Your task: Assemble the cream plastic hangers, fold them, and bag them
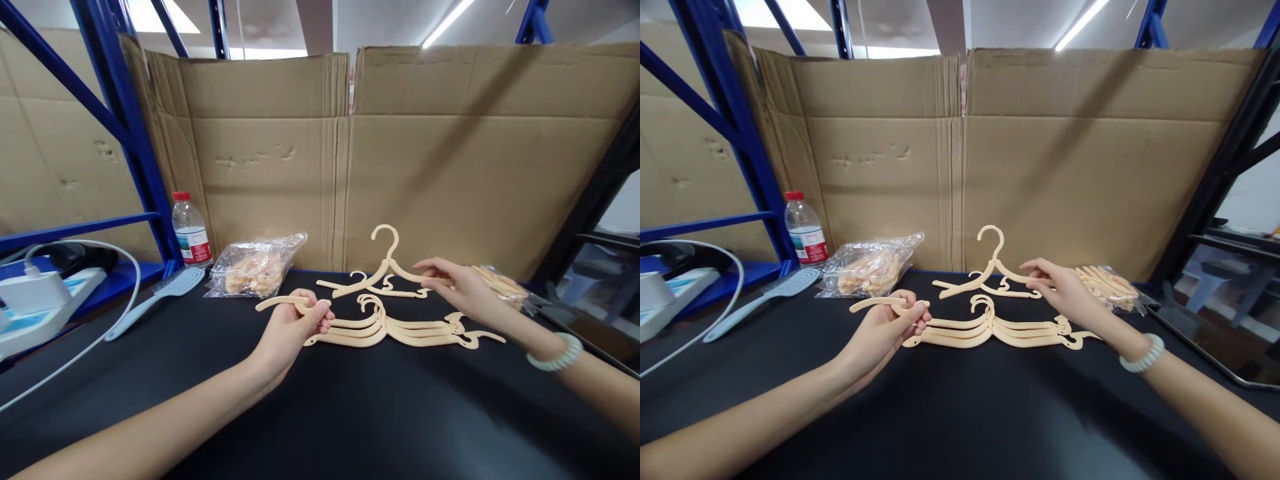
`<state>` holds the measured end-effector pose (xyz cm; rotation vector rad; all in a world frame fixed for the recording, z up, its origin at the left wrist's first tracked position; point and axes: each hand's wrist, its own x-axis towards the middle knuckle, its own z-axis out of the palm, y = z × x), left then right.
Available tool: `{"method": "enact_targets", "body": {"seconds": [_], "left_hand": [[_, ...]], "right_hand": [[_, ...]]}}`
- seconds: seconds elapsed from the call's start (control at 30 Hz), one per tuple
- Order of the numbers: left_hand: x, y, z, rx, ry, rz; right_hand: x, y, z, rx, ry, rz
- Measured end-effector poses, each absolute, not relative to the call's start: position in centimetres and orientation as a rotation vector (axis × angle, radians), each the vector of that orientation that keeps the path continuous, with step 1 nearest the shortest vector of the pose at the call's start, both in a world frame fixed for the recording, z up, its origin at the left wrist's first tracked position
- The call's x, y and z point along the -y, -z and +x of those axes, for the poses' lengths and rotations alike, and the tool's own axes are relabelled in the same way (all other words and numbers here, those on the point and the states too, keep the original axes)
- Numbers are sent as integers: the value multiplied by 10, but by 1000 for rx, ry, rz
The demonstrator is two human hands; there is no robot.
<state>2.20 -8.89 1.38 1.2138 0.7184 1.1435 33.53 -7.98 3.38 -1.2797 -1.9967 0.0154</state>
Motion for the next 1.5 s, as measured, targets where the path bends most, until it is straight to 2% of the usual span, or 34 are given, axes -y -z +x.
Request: {"method": "enact_targets", "body": {"seconds": [0.37, 0.67, 1.5], "left_hand": [[88, -19, 21, -624, -1032, 1220], [91, -18, 21, -538, -942, 1056], [94, -14, 26, -666, -1021, 946]], "right_hand": [[114, 6, 342, 1911, 176, -1144], [116, 10, 343, 1884, 196, -1122], [122, 7, 333, 1888, 253, -1138]]}}
